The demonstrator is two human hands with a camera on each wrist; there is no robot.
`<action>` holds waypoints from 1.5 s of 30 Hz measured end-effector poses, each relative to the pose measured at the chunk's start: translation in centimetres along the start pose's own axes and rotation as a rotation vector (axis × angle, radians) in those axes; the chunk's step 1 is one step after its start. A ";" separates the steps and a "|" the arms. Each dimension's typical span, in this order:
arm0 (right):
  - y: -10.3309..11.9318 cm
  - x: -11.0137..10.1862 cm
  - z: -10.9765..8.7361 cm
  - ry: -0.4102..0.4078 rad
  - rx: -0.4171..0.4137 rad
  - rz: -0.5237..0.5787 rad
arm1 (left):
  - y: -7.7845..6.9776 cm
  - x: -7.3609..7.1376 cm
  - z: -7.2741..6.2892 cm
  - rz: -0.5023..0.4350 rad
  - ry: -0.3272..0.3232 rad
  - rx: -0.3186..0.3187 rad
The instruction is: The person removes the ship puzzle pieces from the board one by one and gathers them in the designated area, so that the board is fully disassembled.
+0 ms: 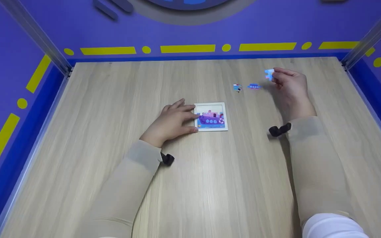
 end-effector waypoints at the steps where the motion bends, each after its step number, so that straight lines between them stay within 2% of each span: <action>1: 0.0 -0.1 0.0 -0.010 0.010 -0.019 | 0.0 0.0 0.0 0.001 0.000 -0.001; 4: 0.2 -0.4 0.0 -0.023 0.041 -0.127 | -0.1 -0.1 0.0 0.003 0.003 -0.001; 11: 0.4 -0.6 0.2 0.008 0.076 -0.478 | -0.1 0.0 0.0 0.009 -0.001 -0.005; 19: 0.1 -0.4 0.1 0.064 0.073 -0.684 | 0.0 0.1 0.1 0.008 -0.002 -0.004; 27: -0.1 -0.4 -0.1 0.082 0.048 -0.776 | -0.1 0.0 0.0 -0.004 -0.011 0.009; 37: -0.3 -0.4 0.1 0.063 0.045 -0.870 | -0.1 0.0 0.0 0.005 -0.005 -0.001; 45: -0.3 -0.5 0.1 0.053 0.070 -0.881 | 0.0 0.1 0.1 0.011 -0.009 0.003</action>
Point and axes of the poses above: each hand's wrist, its own z-axis towards the middle knuckle, its own x-axis out of the palm, y = z × x, the point moved 1 cm from there along z, towards the middle knuckle, and after that the axes turned 7 degrees about -x, right-handed, at the moved point
